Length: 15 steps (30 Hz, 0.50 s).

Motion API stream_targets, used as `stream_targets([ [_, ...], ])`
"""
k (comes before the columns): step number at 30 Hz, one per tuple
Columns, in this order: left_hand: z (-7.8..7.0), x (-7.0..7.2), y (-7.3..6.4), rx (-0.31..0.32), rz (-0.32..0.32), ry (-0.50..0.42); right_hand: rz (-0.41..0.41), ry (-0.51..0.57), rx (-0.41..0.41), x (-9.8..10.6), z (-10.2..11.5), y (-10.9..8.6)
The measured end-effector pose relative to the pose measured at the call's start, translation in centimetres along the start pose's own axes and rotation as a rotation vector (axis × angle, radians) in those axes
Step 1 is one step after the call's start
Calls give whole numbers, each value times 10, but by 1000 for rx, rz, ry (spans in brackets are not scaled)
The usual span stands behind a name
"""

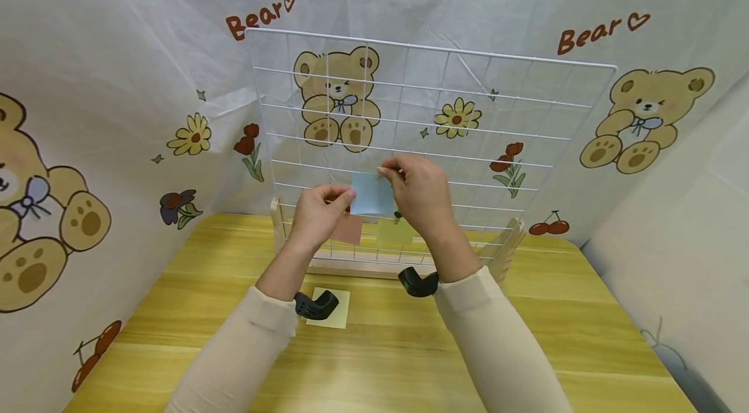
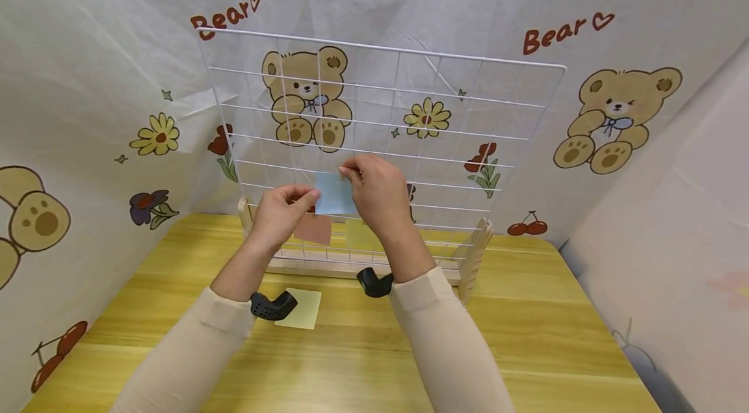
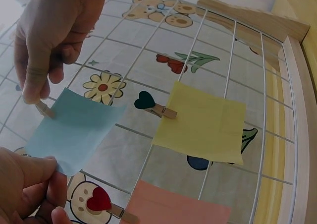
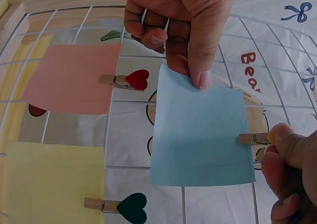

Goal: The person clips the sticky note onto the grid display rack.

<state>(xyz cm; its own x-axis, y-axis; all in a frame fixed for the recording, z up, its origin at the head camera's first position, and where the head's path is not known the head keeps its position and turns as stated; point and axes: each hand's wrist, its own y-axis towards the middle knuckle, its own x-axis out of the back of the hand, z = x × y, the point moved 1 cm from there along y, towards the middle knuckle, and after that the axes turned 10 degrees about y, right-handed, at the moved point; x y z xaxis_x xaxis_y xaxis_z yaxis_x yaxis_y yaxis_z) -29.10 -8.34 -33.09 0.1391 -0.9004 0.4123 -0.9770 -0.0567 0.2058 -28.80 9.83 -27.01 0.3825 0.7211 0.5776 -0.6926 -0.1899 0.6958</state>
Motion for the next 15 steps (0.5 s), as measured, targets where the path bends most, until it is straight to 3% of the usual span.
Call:
stream_targets([
  [15,1,-1,0,-10,-17,5,106,-109,-7,-1,11,8],
])
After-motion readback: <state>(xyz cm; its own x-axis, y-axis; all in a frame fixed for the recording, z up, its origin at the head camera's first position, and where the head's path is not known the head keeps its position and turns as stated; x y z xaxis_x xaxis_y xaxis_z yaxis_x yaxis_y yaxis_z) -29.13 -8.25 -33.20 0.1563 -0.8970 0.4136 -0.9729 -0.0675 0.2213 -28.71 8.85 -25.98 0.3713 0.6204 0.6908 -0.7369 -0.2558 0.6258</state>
